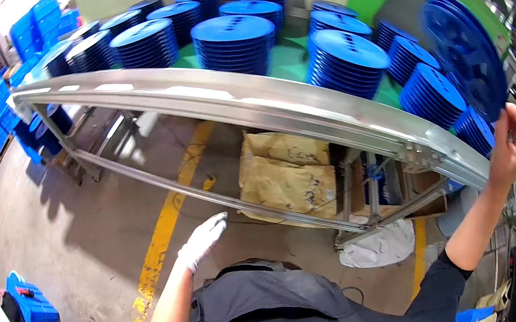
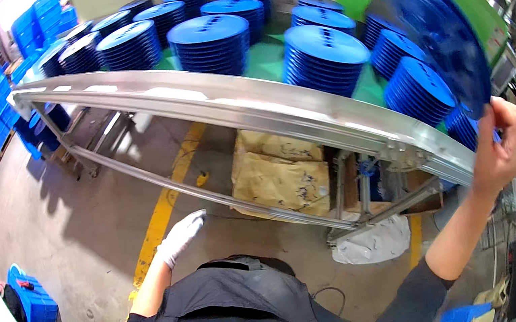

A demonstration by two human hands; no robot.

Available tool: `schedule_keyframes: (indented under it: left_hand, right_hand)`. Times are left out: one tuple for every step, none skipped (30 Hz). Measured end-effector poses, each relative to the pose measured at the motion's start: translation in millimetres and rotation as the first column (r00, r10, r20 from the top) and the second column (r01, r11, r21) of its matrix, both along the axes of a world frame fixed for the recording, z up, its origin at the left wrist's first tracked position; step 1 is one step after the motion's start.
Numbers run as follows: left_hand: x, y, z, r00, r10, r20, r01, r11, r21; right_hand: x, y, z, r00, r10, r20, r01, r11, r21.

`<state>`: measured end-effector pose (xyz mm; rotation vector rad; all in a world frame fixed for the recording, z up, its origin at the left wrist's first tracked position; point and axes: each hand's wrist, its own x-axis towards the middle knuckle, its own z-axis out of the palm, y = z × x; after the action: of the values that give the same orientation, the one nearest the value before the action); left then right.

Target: The person retrieves blue plastic spools from a machine and stacks them into a blue crate. They then weigh individual spools on a digital scale, place them into cardboard boxes, and write on a paper document.

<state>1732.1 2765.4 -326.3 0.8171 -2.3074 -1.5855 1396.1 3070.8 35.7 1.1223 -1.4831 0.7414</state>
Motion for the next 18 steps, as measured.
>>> schedule_keyframes:
  left_hand:
    - [12.4, -16.0, 8.0, 0.975, 0.067, -0.211, -0.016, 0.971, 0.238]
    - [26.3, -32.5, 15.3, 0.901, 0.179, -0.396, 0.024, 0.889, 0.457]
    - [72.4, -51.5, 27.7, 0.829, 0.322, -0.458, -0.007, 0.825, 0.566]
    - [102.1, -64.3, 46.9, 0.725, 0.408, -0.554, 0.081, 0.749, 0.657]
    - [118.2, -74.6, 63.7, 0.646, 0.498, -0.579, 0.126, 0.678, 0.724]
    - [132.3, -82.1, 83.6, 0.595, 0.552, -0.585, 0.181, 0.617, 0.766]
    - [148.1, -90.8, 91.7, 0.545, 0.563, -0.622, 0.298, 0.563, 0.771]
    - [162.8, -101.1, 98.1, 0.497, 0.577, -0.648, 0.397, 0.513, 0.761]
    - [193.5, -109.2, 101.5, 0.467, 0.638, -0.613, 0.363, 0.494, 0.79]
    - [216.6, -118.0, 87.7, 0.453, 0.714, -0.534, 0.265, 0.464, 0.845]
    - [242.6, -126.2, 76.2, 0.425, 0.786, -0.448, 0.151, 0.427, 0.892]
    - [263.2, -132.3, 65.0, 0.37, 0.879, -0.3, 0.014, 0.318, 0.948]
    - [289.8, -136.6, 41.1, 0.33, 0.903, -0.274, -0.066, 0.311, 0.948]
    - [312.5, -140.0, 17.8, 0.289, 0.927, -0.239, -0.146, 0.29, 0.946]
    - [328.1, -145.1, 11.1, 0.259, 0.956, -0.138, -0.082, 0.164, 0.983]
    - [338.6, -150.0, -3.3, 0.157, 0.977, -0.142, -0.151, 0.166, 0.974]
    - [346.7, -157.7, -7.2, 0.099, 0.984, -0.147, -0.139, 0.16, 0.977]
    - [353.2, -167.9, -7.9, 0.045, 0.988, -0.151, -0.125, 0.155, 0.98]
  right_hand:
    - [33.2, -36.8, -6.1, 0.991, 0.123, -0.048, -0.121, 0.992, 0.031]
    - [64.4, -77.5, -13.6, 0.965, 0.247, -0.094, -0.241, 0.968, 0.07]
    - [84.4, -144.8, -46.4, 0.908, 0.413, -0.071, -0.405, 0.908, 0.107]
    - [126.0, -191.4, -61.7, 0.864, 0.493, -0.101, -0.467, 0.861, 0.204]
    - [159.5, -228.2, -74.6, 0.826, 0.547, -0.134, -0.492, 0.816, 0.304]
    - [186.1, -258.4, -94.6, 0.776, 0.615, -0.141, -0.53, 0.756, 0.383]
    - [212.2, -285.5, -112.1, 0.706, 0.689, -0.165, -0.57, 0.691, 0.445]
    - [234.8, -313.6, -132.6, 0.555, 0.832, -0.03, -0.728, 0.502, 0.467]
    - [266.2, -341.9, -151.7, 0.457, 0.889, -0.016, -0.75, 0.395, 0.531]
    - [293.8, -362.4, -171.6, 0.366, 0.931, -0.002, -0.746, 0.294, 0.597]
    - [316.4, -380.6, -189.3, 0.284, 0.956, -0.069, -0.692, 0.254, 0.676]
    - [338.9, -399.8, -204.6, 0.207, 0.969, -0.134, -0.614, 0.235, 0.753]
    - [363.3, -421.4, -216.8, 0.126, 0.986, -0.105, -0.646, 0.162, 0.746]
    - [381.7, -443.3, -230.8, 0.046, 0.997, -0.068, -0.671, 0.082, 0.737]
    - [394.9, -464.7, -242.0, 0.017, 1.0, -0.016, -0.654, 0.023, 0.756]
    - [408.6, -487.6, -252.4, 0.008, 1.0, 0.029, -0.69, -0.015, 0.724]
    - [419.5, -509.4, -262.1, 0.007, 0.997, 0.073, -0.723, -0.045, 0.69]
    - [428.8, -530.4, -270.4, 0.009, 0.993, 0.117, -0.753, -0.071, 0.654]
